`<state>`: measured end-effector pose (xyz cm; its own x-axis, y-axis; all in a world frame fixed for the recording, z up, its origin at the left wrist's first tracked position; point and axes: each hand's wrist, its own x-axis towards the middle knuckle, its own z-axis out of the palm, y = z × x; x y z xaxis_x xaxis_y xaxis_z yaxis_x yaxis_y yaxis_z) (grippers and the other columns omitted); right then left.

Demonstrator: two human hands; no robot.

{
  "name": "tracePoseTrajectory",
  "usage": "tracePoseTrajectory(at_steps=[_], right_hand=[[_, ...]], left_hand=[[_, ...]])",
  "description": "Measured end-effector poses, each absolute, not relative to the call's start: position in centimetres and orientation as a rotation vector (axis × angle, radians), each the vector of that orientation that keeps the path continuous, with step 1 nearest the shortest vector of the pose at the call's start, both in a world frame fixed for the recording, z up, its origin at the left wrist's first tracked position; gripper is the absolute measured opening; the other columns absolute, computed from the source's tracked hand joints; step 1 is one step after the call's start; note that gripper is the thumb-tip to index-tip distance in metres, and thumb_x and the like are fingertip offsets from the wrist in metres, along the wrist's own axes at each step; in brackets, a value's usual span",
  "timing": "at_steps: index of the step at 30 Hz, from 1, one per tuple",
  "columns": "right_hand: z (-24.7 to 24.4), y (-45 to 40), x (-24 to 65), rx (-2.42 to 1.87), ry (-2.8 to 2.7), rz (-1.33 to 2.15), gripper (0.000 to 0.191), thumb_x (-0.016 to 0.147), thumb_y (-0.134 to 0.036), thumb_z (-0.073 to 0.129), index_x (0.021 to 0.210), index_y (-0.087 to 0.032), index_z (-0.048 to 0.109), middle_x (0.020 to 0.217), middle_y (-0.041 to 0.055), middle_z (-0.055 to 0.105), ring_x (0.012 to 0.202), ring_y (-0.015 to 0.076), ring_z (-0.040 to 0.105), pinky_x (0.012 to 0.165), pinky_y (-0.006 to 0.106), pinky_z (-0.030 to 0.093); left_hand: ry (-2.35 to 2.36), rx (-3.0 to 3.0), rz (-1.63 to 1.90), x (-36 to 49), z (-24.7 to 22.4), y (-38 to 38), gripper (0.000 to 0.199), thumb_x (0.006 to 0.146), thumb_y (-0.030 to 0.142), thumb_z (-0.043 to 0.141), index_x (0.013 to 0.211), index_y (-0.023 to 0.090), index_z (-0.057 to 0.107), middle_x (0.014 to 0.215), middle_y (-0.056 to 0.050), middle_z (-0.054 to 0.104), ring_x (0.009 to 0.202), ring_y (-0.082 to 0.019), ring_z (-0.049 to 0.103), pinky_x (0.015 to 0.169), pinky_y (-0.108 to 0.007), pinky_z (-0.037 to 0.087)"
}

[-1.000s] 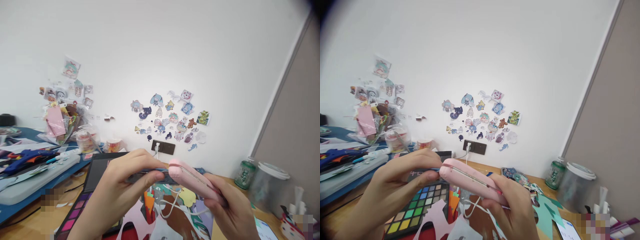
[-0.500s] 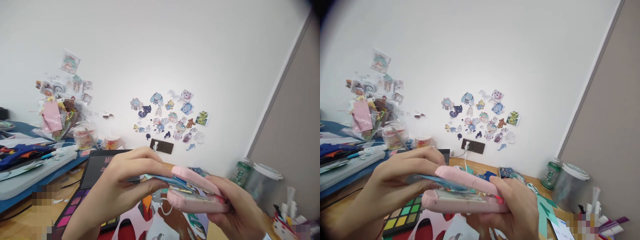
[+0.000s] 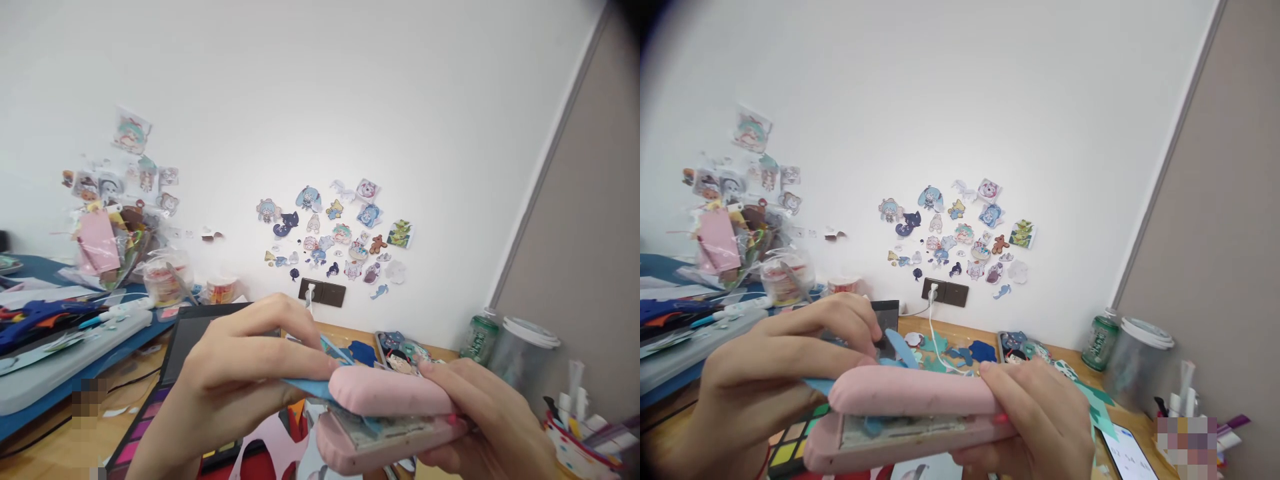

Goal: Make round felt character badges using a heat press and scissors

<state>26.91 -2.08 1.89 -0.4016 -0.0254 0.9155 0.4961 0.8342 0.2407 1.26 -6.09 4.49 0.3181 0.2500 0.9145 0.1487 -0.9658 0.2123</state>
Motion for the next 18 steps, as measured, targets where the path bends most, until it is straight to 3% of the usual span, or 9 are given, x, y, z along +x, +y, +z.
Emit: tracePoseTrajectory(at_steps=[12,18], right_hand=[[2.2,-3.3,26.0,-0.392,-1.803,-0.535,0.04,0.079,-0.056,0.053,0.105,-0.027,0.062,0.064,0.0029,0.064,0.058,0.0177,0.06,0.055,0.031,0.047],[1.6,-2.5,28.4,-0.343,-2.019,-0.585,0.054,0.073,-0.059,0.059,0.114,-0.025,0.059,0.071,0.0064,0.068,0.065,0.022,0.064,0.061,0.034,0.053]], left_hand=[[0.307,2.56,1.77,1.4,4.2,-6.1,0.018,0.087,0.017,0.054,0.099,0.018,0.067,0.086,-0.007,0.061,0.084,-0.02,0.055,0.079,-0.036,0.048],[0.309,2.591,1.765,1.2,4.4,-6.3,0.019,0.087,0.016,0.054,0.1,0.019,0.067,0.084,-0.007,0.061,0.082,-0.02,0.055,0.078,-0.036,0.048]])
